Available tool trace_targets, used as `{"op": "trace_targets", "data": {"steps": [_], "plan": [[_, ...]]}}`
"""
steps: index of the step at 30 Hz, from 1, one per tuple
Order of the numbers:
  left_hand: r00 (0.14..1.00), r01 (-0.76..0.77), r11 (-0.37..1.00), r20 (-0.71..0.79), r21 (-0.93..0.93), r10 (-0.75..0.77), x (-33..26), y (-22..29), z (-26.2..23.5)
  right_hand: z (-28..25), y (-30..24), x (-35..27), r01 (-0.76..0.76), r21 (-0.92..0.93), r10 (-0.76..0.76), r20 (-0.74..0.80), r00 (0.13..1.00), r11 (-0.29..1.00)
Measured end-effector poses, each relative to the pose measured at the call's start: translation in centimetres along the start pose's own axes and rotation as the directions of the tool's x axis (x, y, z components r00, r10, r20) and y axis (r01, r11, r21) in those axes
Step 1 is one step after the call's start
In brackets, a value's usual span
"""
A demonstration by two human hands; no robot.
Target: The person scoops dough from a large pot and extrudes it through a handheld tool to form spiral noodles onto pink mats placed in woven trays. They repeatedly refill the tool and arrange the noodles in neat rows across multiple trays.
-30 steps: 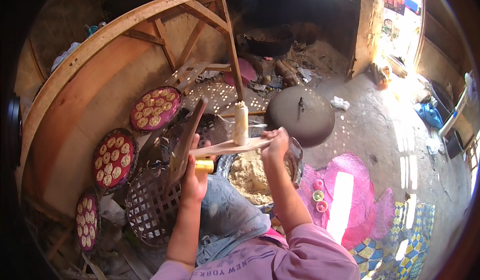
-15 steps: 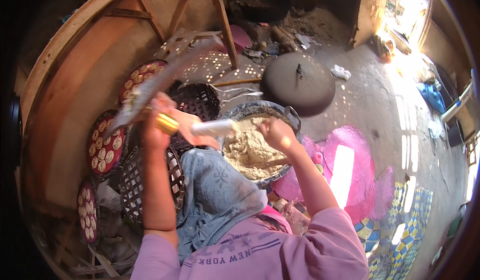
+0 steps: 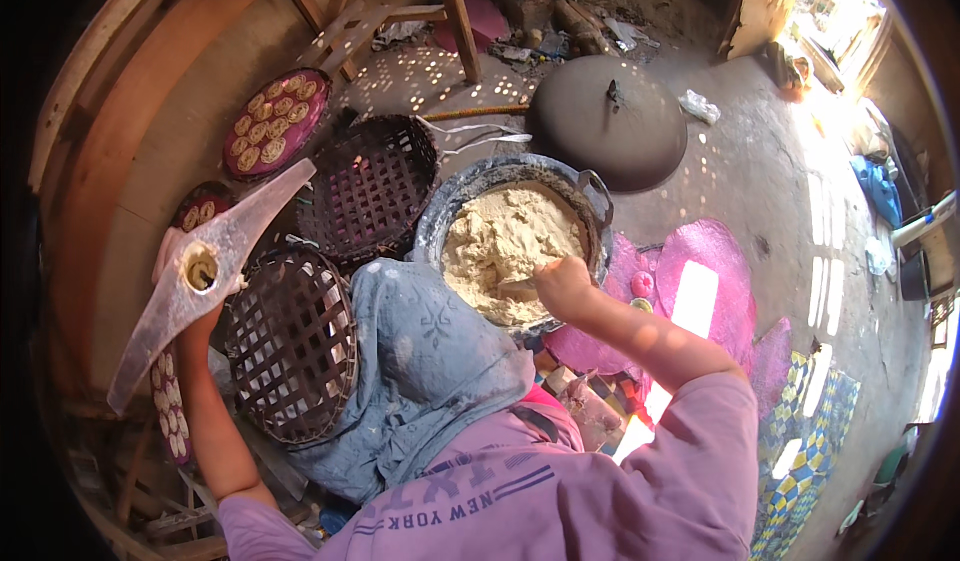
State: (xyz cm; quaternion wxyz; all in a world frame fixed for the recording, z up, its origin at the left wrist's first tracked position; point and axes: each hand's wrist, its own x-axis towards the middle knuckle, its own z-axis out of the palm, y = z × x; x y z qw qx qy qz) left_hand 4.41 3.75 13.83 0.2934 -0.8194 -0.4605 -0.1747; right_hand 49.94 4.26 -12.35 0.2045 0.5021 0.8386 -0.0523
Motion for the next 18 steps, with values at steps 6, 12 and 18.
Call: {"op": "trace_targets", "data": {"steps": [6,12,18], "plan": [[0.999,-0.032,0.996,-0.011,-0.079,0.031,1.3,2.3,-0.6,-1.6,0.4,-1.6,0.067,-0.156,-0.087,-0.126,0.988,0.986],[0.999,0.015,0.996,-0.041,-0.093,-0.019,0.6,2.6,0.6,3.5,1.2,0.4,-0.065,0.047,0.055,0.184,0.981,0.997],[0.986,0.164,0.975,0.002,-0.148,-0.165,-1.1,3.0,1.9,7.8,-0.5,3.9,0.019,0.381,-0.073,0.127,0.989,0.924]]}}
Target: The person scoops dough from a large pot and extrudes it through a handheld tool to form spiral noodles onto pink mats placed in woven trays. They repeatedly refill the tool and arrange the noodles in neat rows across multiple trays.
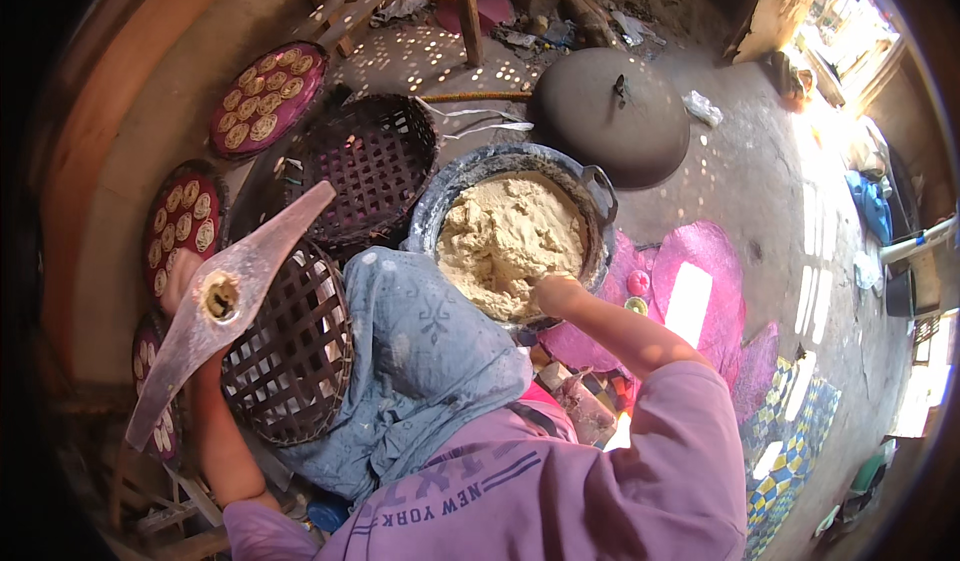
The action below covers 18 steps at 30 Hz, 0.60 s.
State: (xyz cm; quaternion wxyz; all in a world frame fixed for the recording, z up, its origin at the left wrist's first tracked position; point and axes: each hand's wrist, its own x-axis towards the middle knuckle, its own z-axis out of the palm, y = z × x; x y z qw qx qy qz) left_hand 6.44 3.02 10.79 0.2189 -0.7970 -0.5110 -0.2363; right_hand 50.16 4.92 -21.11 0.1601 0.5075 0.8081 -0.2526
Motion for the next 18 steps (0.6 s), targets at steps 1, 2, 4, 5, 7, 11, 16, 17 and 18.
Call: {"op": "trace_targets", "data": {"steps": [1,2,4,5,7,11,16,17,18], "plan": [[0.999,-0.032,0.999,-0.037,-0.009,0.031,-0.1,0.5,0.2,0.2,0.1,0.5,0.031,0.019,-0.031,0.017,0.999,0.999],[0.997,-0.047,0.999,-0.056,0.011,0.048,0.0,0.9,0.3,0.1,0.4,0.7,0.032,0.024,-0.033,0.038,0.999,0.999],[0.999,-0.022,0.999,-0.034,-0.043,0.021,0.3,2.1,0.5,-1.0,1.1,0.0,-0.138,0.184,0.094,0.233,0.968,0.973],[0.988,-0.142,0.989,-0.062,-0.043,0.14,0.6,2.5,0.7,-2.1,1.4,-0.9,-0.249,0.234,0.15,0.372,0.916,0.94],[0.981,-0.188,0.978,-0.064,-0.087,0.183,1.2,3.7,1.0,-5.2,1.9,-4.4,-0.208,0.358,0.103,0.292,0.951,0.91],[0.958,-0.279,0.953,-0.101,-0.116,0.268,3.0,6.1,3.3,-15.7,0.6,-13.2,-0.058,0.56,-0.074,0.211,0.975,0.827],[0.935,-0.339,0.922,-0.176,-0.187,0.308,6.8,9.0,6.2,-25.6,-2.2,-21.6,0.197,0.661,-0.267,0.005,0.964,0.724],[0.931,-0.344,0.912,-0.207,-0.222,0.301,7.3,9.4,6.2,-26.5,-2.5,-22.1,0.217,0.757,-0.326,-0.006,0.945,0.616],[0.93,-0.349,0.898,-0.22,-0.267,0.296,7.8,9.9,6.0,-26.9,-2.9,-22.3,0.262,0.85,-0.407,-0.062,0.911,0.457]]}}
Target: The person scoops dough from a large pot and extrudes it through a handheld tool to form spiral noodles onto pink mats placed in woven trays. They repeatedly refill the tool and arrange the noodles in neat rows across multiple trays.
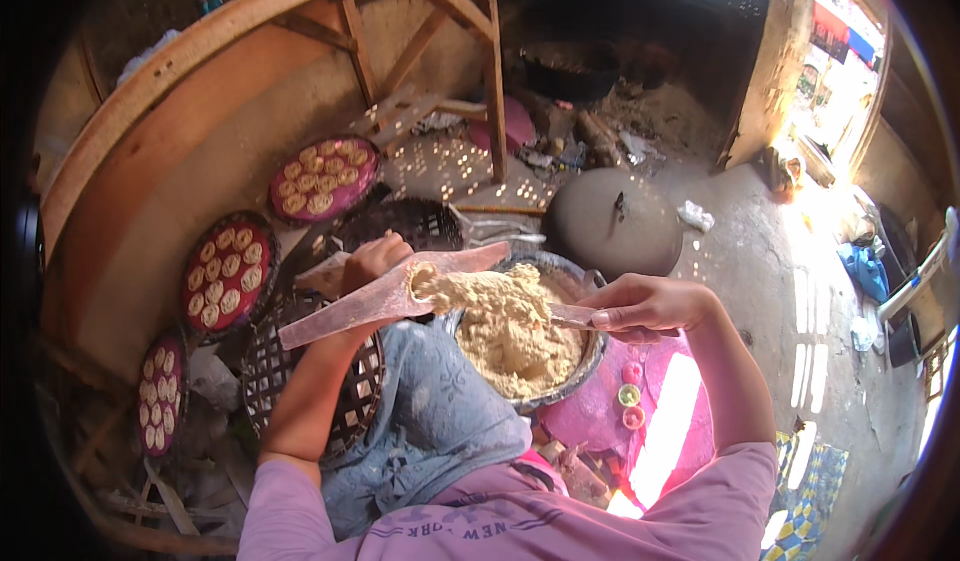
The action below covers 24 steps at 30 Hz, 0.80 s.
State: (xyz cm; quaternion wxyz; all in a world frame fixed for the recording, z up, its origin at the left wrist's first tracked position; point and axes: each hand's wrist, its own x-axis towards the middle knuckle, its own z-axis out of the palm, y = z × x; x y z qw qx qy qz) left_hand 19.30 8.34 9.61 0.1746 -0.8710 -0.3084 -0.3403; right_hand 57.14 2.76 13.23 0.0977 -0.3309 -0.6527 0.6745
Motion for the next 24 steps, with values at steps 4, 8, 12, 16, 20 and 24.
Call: {"op": "trace_targets", "data": {"steps": [4,8,12,16,20,24], "plan": [[1.0,0.022,0.992,0.003,-0.12,-0.022,1.8,1.3,-0.9,0.1,-2.5,1.6,-0.151,0.22,0.117,0.159,0.98,0.964],[0.972,0.03,0.976,0.22,0.216,-0.079,3.0,2.5,-0.5,1.8,-6.1,3.2,-0.145,-0.954,-0.333,-0.23,0.915,0.262],[0.999,0.032,0.998,0.025,0.053,-0.034,3.2,3.0,1.7,7.1,-4.8,6.4,-0.457,-0.862,-0.576,-0.265,0.773,-0.218],[1.0,-0.004,0.999,0.029,0.047,0.002,2.1,1.7,3.0,9.4,-2.2,7.2,-0.471,-0.805,-0.683,-0.115,0.722,-0.362],[0.998,-0.044,0.963,0.052,0.266,0.031,1.3,-1.1,2.0,8.6,-3.4,3.1,-0.502,-0.831,-0.618,-0.269,0.739,-0.239],[0.983,0.152,0.952,0.062,0.267,-0.175,1.4,-1.2,0.9,7.1,-5.6,0.7,-0.513,-0.851,-0.678,-0.314,0.665,-0.108]]}}
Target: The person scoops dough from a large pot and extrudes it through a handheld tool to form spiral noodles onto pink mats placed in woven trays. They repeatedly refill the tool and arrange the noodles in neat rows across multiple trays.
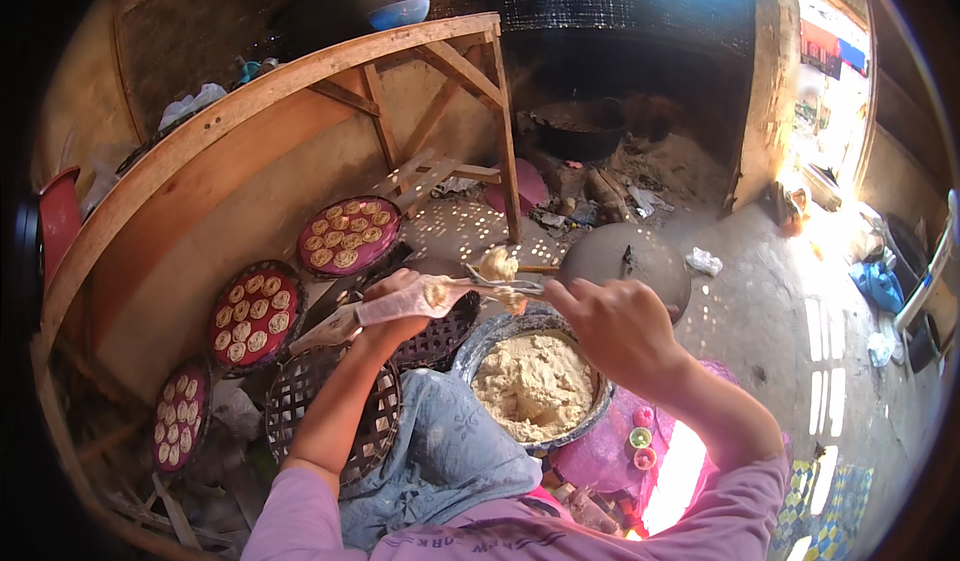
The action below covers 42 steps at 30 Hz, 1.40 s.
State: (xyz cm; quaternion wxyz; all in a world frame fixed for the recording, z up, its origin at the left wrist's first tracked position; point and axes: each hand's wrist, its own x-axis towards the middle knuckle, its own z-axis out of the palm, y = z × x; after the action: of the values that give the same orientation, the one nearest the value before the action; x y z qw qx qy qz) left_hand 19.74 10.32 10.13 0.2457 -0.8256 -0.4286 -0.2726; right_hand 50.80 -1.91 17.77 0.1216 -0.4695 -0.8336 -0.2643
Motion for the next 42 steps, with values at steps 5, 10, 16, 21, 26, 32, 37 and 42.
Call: {"op": "trace_targets", "data": {"steps": [5,10,16,21,26,32,37,42], "plan": [[0.996,-0.024,0.983,-0.087,-0.184,0.008,1.2,3.6,-0.1,2.0,-2.4,2.6,0.137,-0.061,-0.136,0.016,0.991,0.989],[0.995,-0.075,0.99,-0.081,-0.117,0.066,1.3,2.4,1.0,0.5,-2.8,2.3,0.137,0.015,-0.138,0.123,0.983,0.99],[0.997,0.045,0.999,-0.058,-0.012,-0.046,0.8,0.1,0.3,-0.4,-0.3,1.5,0.006,-0.045,-0.009,-0.068,0.998,0.999],[0.989,0.057,0.987,-0.126,-0.153,-0.076,1.5,3.6,-0.9,2.1,-2.2,3.3,0.125,-0.006,-0.126,-0.079,0.989,0.992],[0.999,0.006,0.998,-0.042,-0.066,-0.009,1.1,3.5,-0.6,1.8,-3.4,2.6,0.154,0.082,-0.157,0.033,0.987,0.985],[0.947,-0.064,0.998,-0.318,-0.027,0.052,2.3,-0.2,0.0,5.4,-1.9,1.2,-0.29,0.736,0.357,0.071,0.932,0.612],[0.97,0.001,1.0,-0.242,0.004,0.0,4.1,0.9,1.3,11.7,-7.0,1.4,-0.261,0.965,0.402,0.237,0.884,0.004],[0.963,0.083,0.996,-0.257,-0.016,-0.084,3.8,-2.0,-0.9,15.8,-5.7,-3.3,-0.497,0.856,0.215,0.463,0.86,0.142]]}}
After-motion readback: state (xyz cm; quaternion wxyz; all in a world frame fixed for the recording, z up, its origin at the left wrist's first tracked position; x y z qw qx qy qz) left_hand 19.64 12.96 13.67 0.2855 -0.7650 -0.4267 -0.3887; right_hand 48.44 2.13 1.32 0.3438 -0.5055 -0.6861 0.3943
